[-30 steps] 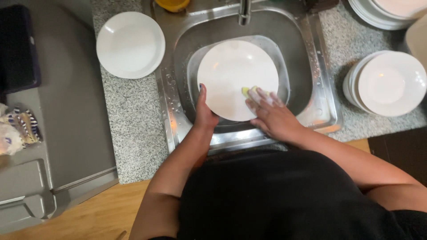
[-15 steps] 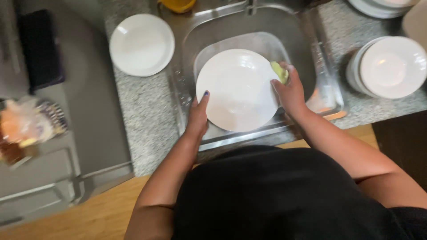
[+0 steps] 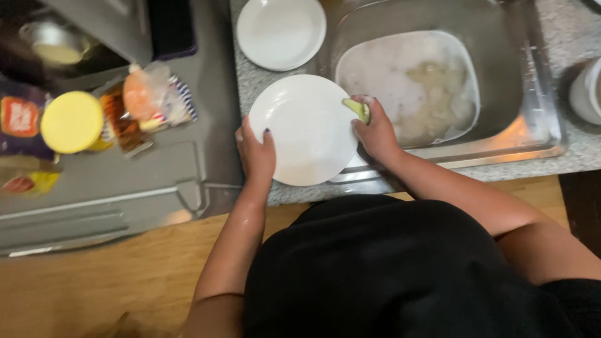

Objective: Washing various dishes and bowls in a kitchen sink using a sponge and soapy water.

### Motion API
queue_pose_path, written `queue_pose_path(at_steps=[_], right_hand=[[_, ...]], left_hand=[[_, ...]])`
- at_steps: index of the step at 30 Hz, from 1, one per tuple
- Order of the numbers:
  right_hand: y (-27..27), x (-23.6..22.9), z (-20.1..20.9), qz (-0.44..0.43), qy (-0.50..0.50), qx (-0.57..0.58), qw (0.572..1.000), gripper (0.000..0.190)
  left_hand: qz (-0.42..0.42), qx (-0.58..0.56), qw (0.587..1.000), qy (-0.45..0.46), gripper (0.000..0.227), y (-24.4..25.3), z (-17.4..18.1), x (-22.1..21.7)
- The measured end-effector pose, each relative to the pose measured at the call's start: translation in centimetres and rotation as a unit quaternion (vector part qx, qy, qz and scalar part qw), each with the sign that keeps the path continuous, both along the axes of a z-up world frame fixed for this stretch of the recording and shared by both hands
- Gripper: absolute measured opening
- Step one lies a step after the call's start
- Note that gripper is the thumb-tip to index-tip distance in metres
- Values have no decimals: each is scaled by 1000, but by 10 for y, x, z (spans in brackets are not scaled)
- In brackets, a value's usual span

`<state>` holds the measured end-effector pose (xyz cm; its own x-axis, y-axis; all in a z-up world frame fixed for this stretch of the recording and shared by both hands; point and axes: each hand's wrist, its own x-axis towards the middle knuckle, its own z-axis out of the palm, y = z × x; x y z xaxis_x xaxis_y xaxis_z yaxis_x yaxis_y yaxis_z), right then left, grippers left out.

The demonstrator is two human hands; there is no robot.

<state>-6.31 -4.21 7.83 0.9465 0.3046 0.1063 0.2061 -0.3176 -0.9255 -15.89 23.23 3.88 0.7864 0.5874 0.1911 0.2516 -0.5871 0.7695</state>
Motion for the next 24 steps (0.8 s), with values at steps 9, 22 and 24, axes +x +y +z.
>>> queue_pose_path(at_steps=[9, 22, 24], right_hand=[[13, -10, -20, -15, -21, -4, 1000, 47], [18, 16, -15, -15, -66, -69, 995, 41], [19, 34, -18, -18, -100, -56, 993, 36]], left_hand=[[-25, 2, 999, 45, 69, -1, 1, -8], [-48, 109, 993, 16, 65, -23, 35, 4], [-80, 52, 993, -63, 58, -35, 45, 17]])
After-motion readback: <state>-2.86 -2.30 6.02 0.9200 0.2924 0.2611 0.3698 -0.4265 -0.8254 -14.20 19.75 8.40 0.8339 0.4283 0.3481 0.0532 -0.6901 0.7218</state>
